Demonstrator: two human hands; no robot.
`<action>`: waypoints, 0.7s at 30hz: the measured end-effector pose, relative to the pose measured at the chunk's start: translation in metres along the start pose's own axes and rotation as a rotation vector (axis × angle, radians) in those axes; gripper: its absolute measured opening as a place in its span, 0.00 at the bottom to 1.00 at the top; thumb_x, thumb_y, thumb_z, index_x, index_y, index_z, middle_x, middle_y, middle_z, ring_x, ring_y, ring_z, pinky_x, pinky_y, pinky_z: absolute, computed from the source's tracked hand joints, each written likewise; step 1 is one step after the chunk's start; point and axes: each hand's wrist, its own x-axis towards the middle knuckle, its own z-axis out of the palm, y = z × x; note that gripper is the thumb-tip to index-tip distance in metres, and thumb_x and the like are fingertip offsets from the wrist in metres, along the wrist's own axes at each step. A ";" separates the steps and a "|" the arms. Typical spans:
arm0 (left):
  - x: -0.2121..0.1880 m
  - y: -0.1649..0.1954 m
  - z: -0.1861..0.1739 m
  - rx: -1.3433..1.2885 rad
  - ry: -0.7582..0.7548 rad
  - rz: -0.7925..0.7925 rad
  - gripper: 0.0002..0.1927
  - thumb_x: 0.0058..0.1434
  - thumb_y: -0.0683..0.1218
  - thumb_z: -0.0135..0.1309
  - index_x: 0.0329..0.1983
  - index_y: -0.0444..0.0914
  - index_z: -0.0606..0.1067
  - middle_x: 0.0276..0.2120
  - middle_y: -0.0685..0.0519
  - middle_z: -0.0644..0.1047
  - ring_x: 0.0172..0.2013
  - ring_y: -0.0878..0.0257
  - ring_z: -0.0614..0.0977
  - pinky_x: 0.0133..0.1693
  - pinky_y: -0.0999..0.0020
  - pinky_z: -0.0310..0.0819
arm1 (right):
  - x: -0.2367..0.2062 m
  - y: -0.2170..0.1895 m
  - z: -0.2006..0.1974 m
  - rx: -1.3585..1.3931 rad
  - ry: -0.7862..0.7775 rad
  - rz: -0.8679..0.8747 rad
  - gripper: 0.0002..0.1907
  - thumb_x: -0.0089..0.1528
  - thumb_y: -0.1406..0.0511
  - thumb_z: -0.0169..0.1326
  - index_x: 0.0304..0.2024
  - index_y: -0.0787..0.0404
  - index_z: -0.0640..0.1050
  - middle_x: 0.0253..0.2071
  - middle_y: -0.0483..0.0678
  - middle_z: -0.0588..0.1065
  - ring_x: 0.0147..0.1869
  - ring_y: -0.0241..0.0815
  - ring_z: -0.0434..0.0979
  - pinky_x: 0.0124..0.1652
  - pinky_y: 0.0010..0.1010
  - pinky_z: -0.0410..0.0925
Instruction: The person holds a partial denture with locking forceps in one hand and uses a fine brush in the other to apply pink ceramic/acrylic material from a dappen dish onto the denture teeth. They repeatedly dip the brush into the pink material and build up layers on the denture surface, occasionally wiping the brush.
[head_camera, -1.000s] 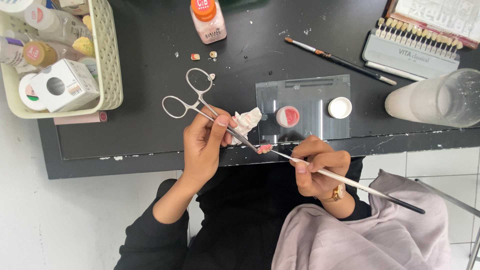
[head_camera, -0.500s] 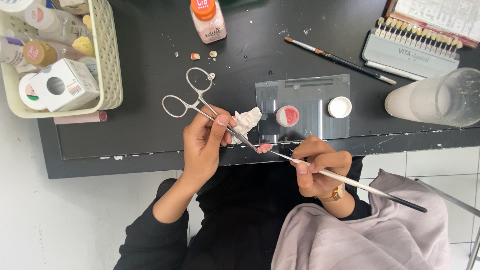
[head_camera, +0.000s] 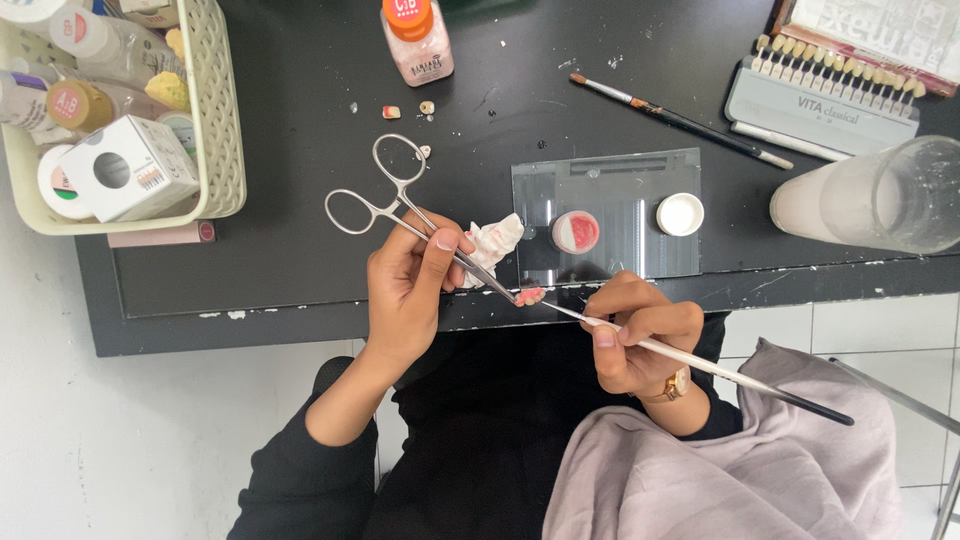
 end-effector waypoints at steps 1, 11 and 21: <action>0.000 0.000 0.000 -0.006 0.002 -0.007 0.11 0.77 0.47 0.46 0.43 0.36 0.73 0.38 0.55 0.79 0.29 0.73 0.74 0.32 0.77 0.69 | 0.000 0.000 0.000 -0.001 0.000 0.002 0.14 0.63 0.74 0.52 0.43 0.58 0.60 0.31 0.53 0.74 0.28 0.35 0.67 0.30 0.25 0.65; 0.000 0.000 0.000 -0.002 0.000 0.006 0.11 0.77 0.47 0.46 0.43 0.35 0.74 0.38 0.54 0.79 0.29 0.73 0.74 0.32 0.77 0.69 | 0.000 0.000 0.000 -0.015 -0.009 -0.004 0.14 0.63 0.73 0.52 0.43 0.58 0.60 0.32 0.54 0.74 0.28 0.35 0.67 0.30 0.25 0.64; 0.000 -0.001 0.000 -0.006 -0.005 0.011 0.11 0.77 0.46 0.46 0.42 0.35 0.73 0.38 0.54 0.79 0.29 0.73 0.74 0.31 0.78 0.69 | -0.001 0.001 0.001 -0.009 0.000 -0.012 0.14 0.63 0.73 0.52 0.43 0.58 0.60 0.31 0.53 0.74 0.28 0.34 0.66 0.30 0.25 0.64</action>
